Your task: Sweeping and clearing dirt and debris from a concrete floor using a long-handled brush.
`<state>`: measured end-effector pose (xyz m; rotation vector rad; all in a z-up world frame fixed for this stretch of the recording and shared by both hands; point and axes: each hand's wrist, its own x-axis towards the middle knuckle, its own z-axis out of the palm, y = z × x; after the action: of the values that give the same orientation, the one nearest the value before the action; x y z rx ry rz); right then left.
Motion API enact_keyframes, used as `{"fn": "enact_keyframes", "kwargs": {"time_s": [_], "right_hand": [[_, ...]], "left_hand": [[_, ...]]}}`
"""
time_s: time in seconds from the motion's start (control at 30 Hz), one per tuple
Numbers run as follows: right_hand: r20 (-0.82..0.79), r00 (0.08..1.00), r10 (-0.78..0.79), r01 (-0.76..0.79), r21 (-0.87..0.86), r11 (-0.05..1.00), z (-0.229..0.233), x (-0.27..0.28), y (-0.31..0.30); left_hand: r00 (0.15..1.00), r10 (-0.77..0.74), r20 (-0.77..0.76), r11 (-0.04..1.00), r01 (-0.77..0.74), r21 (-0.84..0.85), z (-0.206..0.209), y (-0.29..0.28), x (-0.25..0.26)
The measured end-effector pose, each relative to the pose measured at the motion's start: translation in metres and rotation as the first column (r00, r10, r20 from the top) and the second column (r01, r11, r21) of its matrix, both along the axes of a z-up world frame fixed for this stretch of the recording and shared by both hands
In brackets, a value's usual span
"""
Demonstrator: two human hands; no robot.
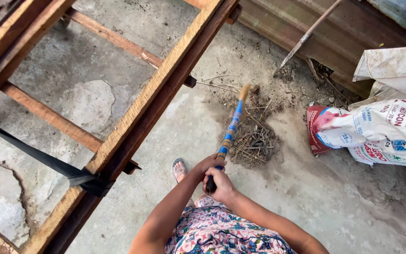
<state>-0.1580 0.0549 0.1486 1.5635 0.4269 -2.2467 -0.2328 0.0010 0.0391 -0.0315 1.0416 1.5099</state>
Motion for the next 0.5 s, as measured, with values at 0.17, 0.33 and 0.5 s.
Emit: {"fn": "enact_keyframes", "kwargs": {"time_s": [0.17, 0.33, 0.5], "right_hand": [[-0.063, 0.973, 0.22, -0.217, 0.055, 0.975, -0.013, -0.012, -0.012], [-0.107, 0.9, 0.422, -0.427, -0.027, 0.904, -0.03, -0.061, -0.006], [-0.169, 0.867, 0.469, -0.493, -0.149, 0.857, -0.043, -0.095, -0.009]], "left_hand": [[0.969, 0.247, -0.011, 0.958, -0.246, -0.15, 0.029, -0.04, -0.011], [0.849, 0.518, -0.106, 0.786, -0.521, -0.332, -0.003, -0.054, -0.043], [0.817, 0.55, -0.172, 0.625, -0.54, -0.564, -0.014, -0.07, -0.063]]}}
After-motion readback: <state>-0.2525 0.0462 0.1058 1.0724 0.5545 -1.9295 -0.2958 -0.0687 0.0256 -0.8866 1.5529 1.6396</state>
